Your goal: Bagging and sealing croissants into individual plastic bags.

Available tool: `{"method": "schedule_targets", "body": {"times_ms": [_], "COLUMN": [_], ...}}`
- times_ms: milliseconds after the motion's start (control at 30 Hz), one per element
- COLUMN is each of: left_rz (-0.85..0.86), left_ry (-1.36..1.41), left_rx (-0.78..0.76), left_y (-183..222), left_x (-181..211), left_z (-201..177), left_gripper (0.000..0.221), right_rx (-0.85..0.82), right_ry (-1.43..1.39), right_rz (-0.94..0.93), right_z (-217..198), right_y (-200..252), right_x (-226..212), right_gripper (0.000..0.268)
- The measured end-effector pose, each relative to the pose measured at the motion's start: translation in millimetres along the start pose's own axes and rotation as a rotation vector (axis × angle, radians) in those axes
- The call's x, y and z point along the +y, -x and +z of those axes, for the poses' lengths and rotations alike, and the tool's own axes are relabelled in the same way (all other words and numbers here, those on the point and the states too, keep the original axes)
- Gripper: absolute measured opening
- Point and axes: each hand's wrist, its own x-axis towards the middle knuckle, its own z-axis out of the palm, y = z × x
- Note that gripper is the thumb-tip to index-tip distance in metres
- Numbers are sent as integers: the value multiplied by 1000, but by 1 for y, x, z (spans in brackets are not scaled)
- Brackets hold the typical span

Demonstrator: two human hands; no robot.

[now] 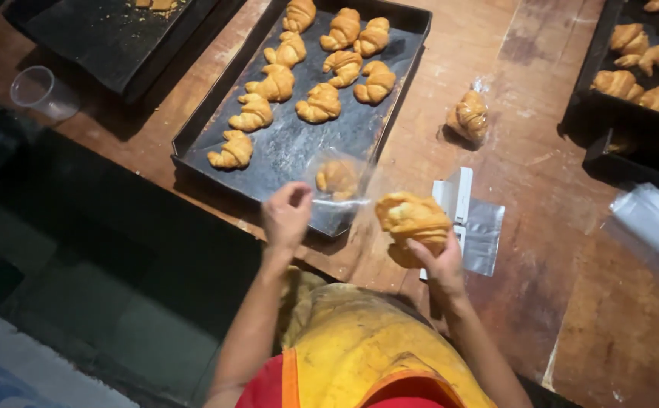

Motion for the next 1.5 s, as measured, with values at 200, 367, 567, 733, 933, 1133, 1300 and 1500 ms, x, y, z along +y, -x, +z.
{"method": "schedule_targets", "body": {"times_ms": [200,367,567,733,933,1133,1300,1500], "left_rz": [191,314,395,426,763,973,1040,918], "left_ry": [8,56,185,241,46,-37,-18,-26], "left_rx": [104,54,-23,-80,-31,-228,-258,-153], "left_y": [-3,13,33,46,62,68,75,74], "left_x": [65,103,126,127,113,105,96,106], "left_z": [-38,-27,-18,-8,15,26,37,33], "left_gripper": [10,11,9,11,17,46,28,18], "right_rx": [-8,-212,-211,-205,-15,19,27,96], "right_ry": [23,180,647,579,999,-126,-815,-159], "right_rz": [-102,-411,-711,-468,-561,103,357,-226], "right_z": [9,61,64,60,59,40,44,67], "right_y": [12,21,4,-1,-11,-42,-38,-27], "right_x": [-53,-124,-104,-77,-62,-10,30,-8], "right_gripper": [73,73,84,87,81,62,51,70]}}
